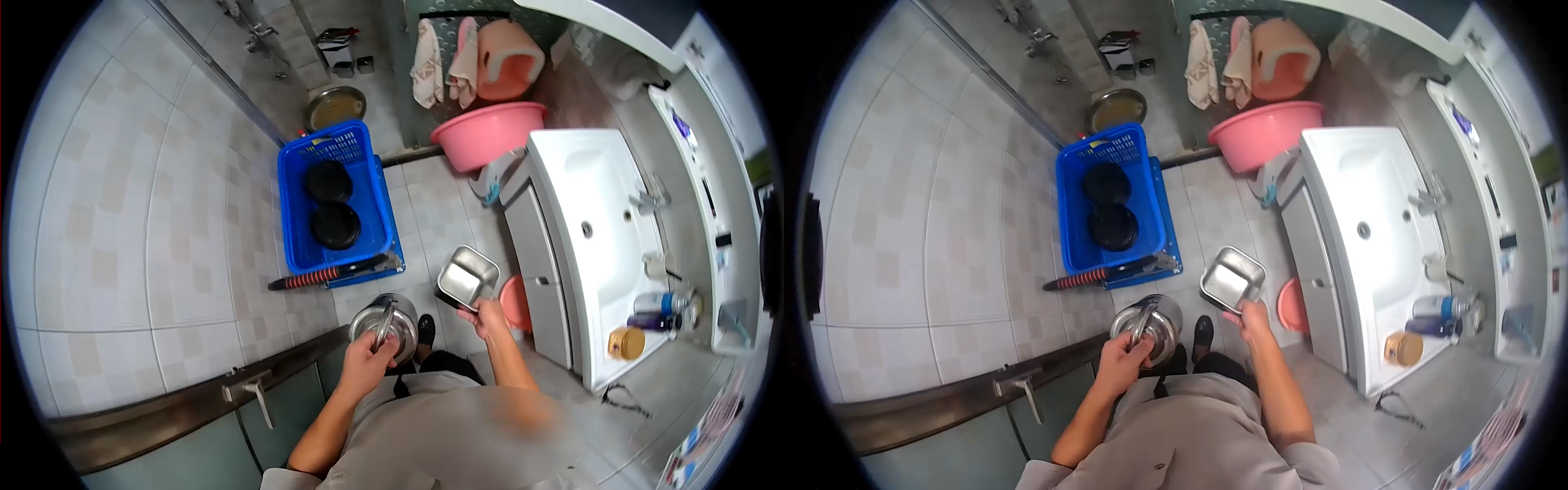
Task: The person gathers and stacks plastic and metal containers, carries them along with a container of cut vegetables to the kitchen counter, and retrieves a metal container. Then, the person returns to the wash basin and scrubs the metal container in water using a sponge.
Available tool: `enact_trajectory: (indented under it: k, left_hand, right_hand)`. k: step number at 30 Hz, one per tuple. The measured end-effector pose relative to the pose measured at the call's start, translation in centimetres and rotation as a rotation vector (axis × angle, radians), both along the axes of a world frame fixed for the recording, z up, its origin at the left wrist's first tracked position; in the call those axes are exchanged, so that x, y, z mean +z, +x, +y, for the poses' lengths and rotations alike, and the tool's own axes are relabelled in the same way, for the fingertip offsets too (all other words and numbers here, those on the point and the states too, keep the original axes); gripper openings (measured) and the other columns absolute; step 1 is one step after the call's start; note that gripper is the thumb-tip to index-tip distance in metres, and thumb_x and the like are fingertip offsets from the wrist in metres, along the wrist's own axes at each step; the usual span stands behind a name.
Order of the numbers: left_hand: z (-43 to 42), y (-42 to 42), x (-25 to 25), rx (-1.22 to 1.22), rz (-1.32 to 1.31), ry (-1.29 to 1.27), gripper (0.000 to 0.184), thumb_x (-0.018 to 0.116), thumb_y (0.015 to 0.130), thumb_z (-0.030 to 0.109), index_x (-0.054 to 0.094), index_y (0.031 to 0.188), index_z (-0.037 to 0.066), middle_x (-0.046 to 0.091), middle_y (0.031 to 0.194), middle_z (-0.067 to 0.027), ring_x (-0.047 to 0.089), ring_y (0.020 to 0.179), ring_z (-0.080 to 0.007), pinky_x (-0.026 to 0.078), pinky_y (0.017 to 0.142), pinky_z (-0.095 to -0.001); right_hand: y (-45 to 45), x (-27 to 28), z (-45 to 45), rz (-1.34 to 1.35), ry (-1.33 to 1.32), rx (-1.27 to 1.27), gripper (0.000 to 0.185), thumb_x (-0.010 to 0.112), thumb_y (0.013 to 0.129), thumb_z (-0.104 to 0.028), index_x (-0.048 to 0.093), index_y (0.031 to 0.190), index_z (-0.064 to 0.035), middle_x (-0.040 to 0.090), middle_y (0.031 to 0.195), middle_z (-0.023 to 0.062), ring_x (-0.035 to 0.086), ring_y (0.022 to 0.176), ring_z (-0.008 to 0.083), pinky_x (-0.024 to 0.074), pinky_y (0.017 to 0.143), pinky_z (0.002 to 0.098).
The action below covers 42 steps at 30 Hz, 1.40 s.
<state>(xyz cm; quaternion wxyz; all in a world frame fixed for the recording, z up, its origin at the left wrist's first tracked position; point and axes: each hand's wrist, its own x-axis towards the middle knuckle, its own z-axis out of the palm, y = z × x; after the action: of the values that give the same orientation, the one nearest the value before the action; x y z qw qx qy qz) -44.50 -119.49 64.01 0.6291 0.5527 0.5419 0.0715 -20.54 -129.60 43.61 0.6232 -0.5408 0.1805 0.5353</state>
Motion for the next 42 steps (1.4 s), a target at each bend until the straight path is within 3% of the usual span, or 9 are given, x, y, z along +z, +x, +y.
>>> enact_trajectory:
  k: [6,12,18,23,27,30,36,39,42]
  left_hand:
    - [8.4,7.8,0.5,-0.016,-0.088,-0.034,0.022,0.066,0.094,0.023,0.065,0.093,0.002,0.058,0.07,0.0022,0.057,0.06,-0.0064,0.043,0.054,-0.0225]
    - [16.0,14.1,-1.9,-0.034,-0.142,0.016,0.023,0.066,0.093,0.025,0.062,0.086,0.003,0.058,0.068,0.0013,0.057,0.06,-0.0071,0.044,0.054,-0.0239]
    - [23.1,19.7,-3.9,0.003,-0.138,0.078,0.027,0.065,0.092,0.025,0.062,0.085,-0.001,0.061,0.067,-0.0064,0.061,0.06,-0.0115,0.047,0.054,-0.0285]
    - [28.6,21.4,-3.8,0.082,-0.102,0.069,0.029,0.063,0.093,0.027,0.062,0.085,-0.001,0.061,0.064,-0.0075,0.061,0.06,-0.0136,0.046,0.055,-0.0297]
    - [31.5,23.3,-2.8,0.215,-0.118,0.133,0.025,0.063,0.093,0.023,0.062,0.086,-0.001,0.06,0.063,-0.0065,0.058,0.058,-0.0128,0.045,0.054,-0.0292]
    - [33.3,23.8,-3.1,0.342,-0.114,0.172,0.024,0.064,0.093,0.022,0.062,0.087,-0.001,0.06,0.064,-0.0054,0.058,0.059,-0.0116,0.044,0.054,-0.0288]
    - [37.6,23.4,-2.8,0.541,-0.121,0.126,0.02,0.064,0.092,0.019,0.064,0.089,-0.001,0.059,0.066,-0.0033,0.056,0.059,-0.0098,0.043,0.055,-0.0269]
    - [40.7,21.9,-3.4,0.578,-0.116,0.148,0.018,0.064,0.092,0.017,0.064,0.091,-0.001,0.059,0.067,-0.0026,0.056,0.06,-0.0093,0.044,0.055,-0.0262]
    - [43.9,20.7,-4.3,0.616,-0.122,0.125,0.017,0.063,0.091,0.015,0.064,0.094,-0.001,0.06,0.068,-0.0024,0.057,0.061,-0.0097,0.045,0.056,-0.0263]
  right_hand:
    - [6.7,2.2,5.0,-0.032,0.004,-0.036,0.031,0.044,0.079,0.007,0.043,0.11,0.0118,0.055,0.106,0.0206,0.066,0.087,0.0339,0.065,0.068,0.0455]
    - [13.6,1.4,11.4,-0.053,-0.063,-0.006,0.045,0.041,0.079,0.007,0.04,0.123,0.0148,0.055,0.11,0.0248,0.065,0.088,0.0378,0.0627,0.077,0.048]
    - [20.2,0.2,18.4,-0.052,-0.161,0.093,0.033,0.042,0.081,0.008,0.043,0.113,0.017,0.057,0.102,0.026,0.065,0.086,0.0414,0.0624,0.075,0.0506]
    - [22.9,1.6,27.2,-0.019,-0.217,0.181,0.027,0.043,0.083,0.007,0.045,0.109,0.0116,0.051,0.111,0.0261,0.063,0.09,0.0425,0.06,0.078,0.0573]
    - [26.0,-1.6,33.8,0.019,-0.16,0.34,0.022,0.044,0.083,0.007,0.048,0.105,0.0074,0.053,0.11,0.0232,0.06,0.091,0.0422,0.0571,0.084,0.0598]
    - [27.0,-2.7,41.2,-0.014,-0.075,0.569,0.027,0.046,0.08,0.007,0.045,0.107,0.0066,0.055,0.107,0.0219,0.062,0.095,0.0428,0.0594,0.081,0.0583]
    - [25.2,-5.1,52.8,-0.073,-0.113,0.653,0.019,0.045,0.082,0.003,0.048,0.1,0.0103,0.058,0.105,0.0242,0.063,0.093,0.0467,0.0565,0.087,0.0606]
    - [23.6,-4.1,57.9,-0.008,-0.09,0.79,0.028,0.045,0.08,0.003,0.047,0.106,0.0143,0.058,0.113,0.0291,0.062,0.101,0.0493,0.054,0.09,0.062]
    - [23.6,-4.0,62.8,0.028,-0.057,0.837,0.036,0.044,0.081,0.003,0.047,0.116,0.013,0.058,0.114,0.0272,0.061,0.105,0.0473,0.0516,0.093,0.0626]
